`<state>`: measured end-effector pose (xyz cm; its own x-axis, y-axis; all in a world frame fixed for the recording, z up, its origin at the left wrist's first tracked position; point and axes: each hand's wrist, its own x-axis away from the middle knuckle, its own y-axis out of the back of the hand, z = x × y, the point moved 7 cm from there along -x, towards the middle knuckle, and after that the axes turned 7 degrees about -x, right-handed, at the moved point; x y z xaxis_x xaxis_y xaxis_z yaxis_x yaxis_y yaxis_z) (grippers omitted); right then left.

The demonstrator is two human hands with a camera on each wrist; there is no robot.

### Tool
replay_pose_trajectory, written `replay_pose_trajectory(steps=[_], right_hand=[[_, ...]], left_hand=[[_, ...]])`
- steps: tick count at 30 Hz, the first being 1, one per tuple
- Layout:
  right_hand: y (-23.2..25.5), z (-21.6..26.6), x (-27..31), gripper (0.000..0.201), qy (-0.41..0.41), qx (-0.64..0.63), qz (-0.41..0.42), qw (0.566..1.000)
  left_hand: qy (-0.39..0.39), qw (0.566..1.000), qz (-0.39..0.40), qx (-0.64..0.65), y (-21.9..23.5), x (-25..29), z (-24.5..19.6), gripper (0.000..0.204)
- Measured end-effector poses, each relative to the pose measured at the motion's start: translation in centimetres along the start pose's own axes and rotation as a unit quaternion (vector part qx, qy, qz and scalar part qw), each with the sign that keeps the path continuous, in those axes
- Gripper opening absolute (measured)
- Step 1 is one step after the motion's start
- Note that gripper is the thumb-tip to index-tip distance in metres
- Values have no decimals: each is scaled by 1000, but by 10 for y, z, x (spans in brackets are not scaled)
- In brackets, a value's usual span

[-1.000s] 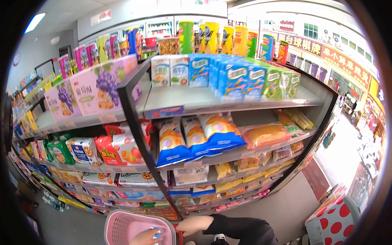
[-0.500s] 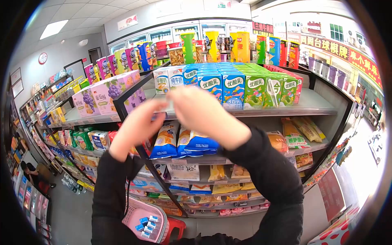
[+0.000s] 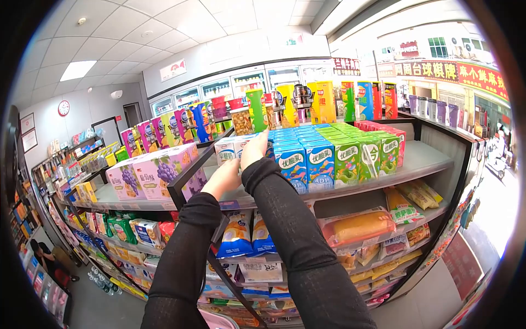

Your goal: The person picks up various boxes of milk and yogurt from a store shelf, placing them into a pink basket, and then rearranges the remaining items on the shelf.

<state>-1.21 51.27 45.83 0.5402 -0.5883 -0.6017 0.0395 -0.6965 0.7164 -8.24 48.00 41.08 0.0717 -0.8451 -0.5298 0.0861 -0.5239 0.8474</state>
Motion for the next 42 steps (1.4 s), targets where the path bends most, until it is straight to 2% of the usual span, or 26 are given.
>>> replay_pose_trajectory(steps=[2,4,6,7,8,10,11,14,16,20,22,23,24,26,27,28,30,31,32,34,35,36,37,39,40,42], right_hand=[[-20,-3,-12,31,-49,-116,-32,992],[-4,-5,-2,25,-16,-97,-61,993],[1,-4,5,21,35,-126,-28,991],[7,-5,9,16,47,-124,-68,989],[7,-9,11,16,46,-122,-64,989],[19,-14,19,13,97,-178,-112,973],[24,-17,21,11,120,-176,-121,970],[27,-28,18,12,126,-235,-97,959],[32,-30,18,12,133,-250,-108,953],[38,-34,24,10,136,-260,-85,952],[38,-33,27,12,184,-246,-54,950],[37,-36,27,14,177,-252,-30,951],[41,-39,30,14,177,-254,-29,950],[47,-43,38,18,192,-275,3,942],[44,-44,38,21,185,-271,16,944],[38,-43,39,21,185,-272,18,944],[46,-50,44,17,140,-237,-144,951],[45,-50,46,14,130,-215,-167,953],[43,-51,45,14,132,-216,-166,953],[38,-49,43,19,129,-191,-87,969],[41,-48,44,19,132,-195,-85,968],[44,-47,44,21,132,-204,-92,966],[44,-47,42,23,132,-213,-100,963],[51,-42,37,29,189,-271,-89,940],[63,-41,41,31,227,-305,-84,921],[87,-40,56,38,285,-354,-101,885]], left_hand=[[-13,999,9,33,-7,-4,0,34],[-8,999,28,39,-1,-5,-2,42],[0,992,-22,122,6,-8,-5,57],[3,991,-44,128,4,-12,-5,74],[2,990,-42,131,1,-18,-4,74],[-51,974,-87,203,6,-25,-11,82],[-47,971,-63,225,2,-31,-12,85],[-65,969,-90,221,-1,-42,-14,86],[-61,968,-87,229,-7,-50,-13,86],[-103,961,-68,247,-18,-66,-16,86],[-39,949,3,314,-23,-66,-12,86],[-62,962,-25,266,-16,-61,-16,77],[-61,962,-23,266,-14,-59,-18,77],[-18,957,-11,291,-12,-55,-16,62],[-24,950,-39,309,-8,-51,-16,49],[-23,950,-37,309,-7,-49,-16,49],[-44,967,-98,231,3,-42,-18,48],[-11,961,-79,263,0,-40,-15,44],[-8,961,-79,264,2,-38,-15,44],[-38,951,-126,279,18,-29,-16,43],[-19,935,-74,347,24,-21,-16,43],[-22,913,-95,396,21,-22,-8,44],[-35,917,-104,384,35,-14,-11,44],[-76,929,-124,341,62,2,-15,44],[-54,922,-106,369,71,14,-15,44],[-85,927,-184,315,94,42,-14,42]])
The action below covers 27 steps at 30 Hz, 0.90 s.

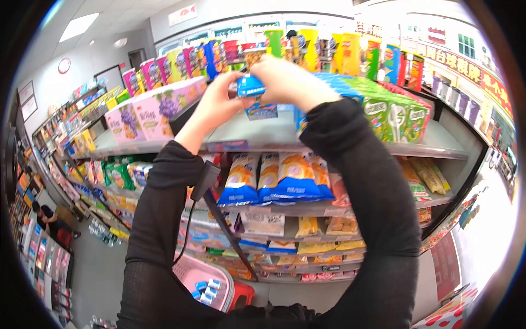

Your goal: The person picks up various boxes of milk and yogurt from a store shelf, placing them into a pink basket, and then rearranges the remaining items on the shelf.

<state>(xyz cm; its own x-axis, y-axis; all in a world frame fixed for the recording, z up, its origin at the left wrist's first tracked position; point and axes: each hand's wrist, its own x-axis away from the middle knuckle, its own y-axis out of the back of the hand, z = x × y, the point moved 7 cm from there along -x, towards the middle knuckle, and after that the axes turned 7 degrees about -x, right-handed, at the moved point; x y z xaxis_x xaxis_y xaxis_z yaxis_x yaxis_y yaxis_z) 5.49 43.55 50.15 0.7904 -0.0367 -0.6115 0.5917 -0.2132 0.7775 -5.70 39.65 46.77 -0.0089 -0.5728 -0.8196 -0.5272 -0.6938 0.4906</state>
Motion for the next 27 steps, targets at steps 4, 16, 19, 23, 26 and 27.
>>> replay_pose_trajectory(steps=[4,16,19,23,26,27], right_hand=[[27,75,37,45,106,-98,-61,988],[-210,277,169,44,-9,-495,206,844],[-298,333,202,42,-66,-543,254,797],[-394,403,230,51,-91,-518,361,770],[-441,438,229,41,-120,-533,314,776],[-459,446,230,41,-133,-535,302,778]], left_hand=[[-49,995,16,-84,52,62,-69,43],[250,932,262,1,68,388,-25,44],[324,906,273,-20,71,480,7,42],[385,872,299,-49,82,580,39,41],[410,856,306,-76,92,633,67,41],[427,852,292,-77,96,650,80,41]])
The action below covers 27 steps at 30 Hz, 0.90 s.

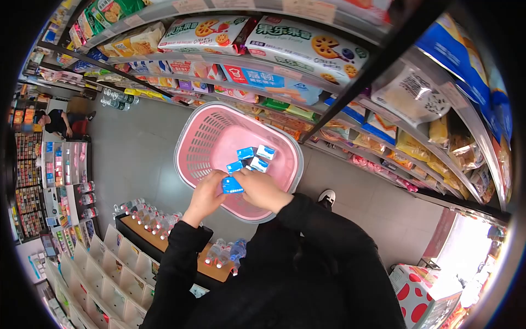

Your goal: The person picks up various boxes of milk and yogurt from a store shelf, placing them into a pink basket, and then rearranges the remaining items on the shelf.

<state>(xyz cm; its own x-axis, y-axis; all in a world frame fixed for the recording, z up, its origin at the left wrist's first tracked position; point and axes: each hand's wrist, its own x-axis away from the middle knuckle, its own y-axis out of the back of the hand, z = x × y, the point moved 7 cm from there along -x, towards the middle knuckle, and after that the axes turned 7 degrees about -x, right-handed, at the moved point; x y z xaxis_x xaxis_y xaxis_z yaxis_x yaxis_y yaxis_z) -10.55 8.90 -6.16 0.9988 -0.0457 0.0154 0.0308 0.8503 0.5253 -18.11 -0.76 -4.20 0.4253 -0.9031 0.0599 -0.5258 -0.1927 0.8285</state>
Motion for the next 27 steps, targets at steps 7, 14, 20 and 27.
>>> replay_pose_trajectory(steps=[7,14,20,27], right_hand=[[-26,-63,-84,41,-62,33,-5,998],[-37,-141,-109,35,-135,60,-93,985],[-58,-181,-106,37,-246,65,-91,963],[-79,-198,-102,45,-208,80,-60,973]], left_hand=[[91,996,-20,18,-21,-53,84,41],[117,992,-51,-11,-79,-105,138,41],[172,984,-27,30,-152,-106,182,48],[198,962,34,187,-194,-98,218,67]])
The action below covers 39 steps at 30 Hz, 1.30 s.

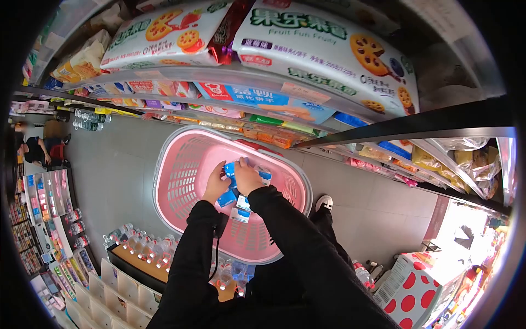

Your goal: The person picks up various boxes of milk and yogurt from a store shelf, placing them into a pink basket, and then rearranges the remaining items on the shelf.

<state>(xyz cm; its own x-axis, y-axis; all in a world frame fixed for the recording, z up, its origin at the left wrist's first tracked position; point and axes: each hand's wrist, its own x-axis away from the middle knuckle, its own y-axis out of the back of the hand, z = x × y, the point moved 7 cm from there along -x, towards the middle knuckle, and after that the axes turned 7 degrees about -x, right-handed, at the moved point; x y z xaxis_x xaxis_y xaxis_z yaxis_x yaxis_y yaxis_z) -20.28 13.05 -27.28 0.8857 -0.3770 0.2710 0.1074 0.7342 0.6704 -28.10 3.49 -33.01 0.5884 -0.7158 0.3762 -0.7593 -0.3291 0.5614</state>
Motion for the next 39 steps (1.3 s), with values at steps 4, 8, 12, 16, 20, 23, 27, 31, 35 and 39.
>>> replay_pose_trajectory(steps=[4,8,12,16,20,23,27,31,35,39], right_hand=[[23,19,26,39,22,8,22,999],[57,43,85,16,176,-133,48,974],[147,73,174,28,115,-123,108,980],[183,49,230,30,171,-106,49,978],[249,54,260,29,192,-99,28,976],[334,84,289,30,280,-69,-39,957],[488,139,351,35,373,73,-218,899],[637,175,417,37,398,234,-506,728],[733,183,427,33,324,309,-605,659],[759,161,407,33,231,397,-603,653]], left_hand=[[92,993,19,77,11,21,3,81],[-52,992,-34,-109,40,62,-41,59],[-110,984,38,-133,61,127,-122,49],[-211,938,215,-170,37,165,-150,54],[-229,922,219,-223,34,193,-264,38],[-251,882,247,-313,37,197,-376,49],[-479,856,73,-178,71,228,-556,36],[-619,767,-110,-124,92,272,-705,37],[-693,667,-251,-109,77,289,-823,47],[-668,638,-358,-137,52,244,-884,53]])
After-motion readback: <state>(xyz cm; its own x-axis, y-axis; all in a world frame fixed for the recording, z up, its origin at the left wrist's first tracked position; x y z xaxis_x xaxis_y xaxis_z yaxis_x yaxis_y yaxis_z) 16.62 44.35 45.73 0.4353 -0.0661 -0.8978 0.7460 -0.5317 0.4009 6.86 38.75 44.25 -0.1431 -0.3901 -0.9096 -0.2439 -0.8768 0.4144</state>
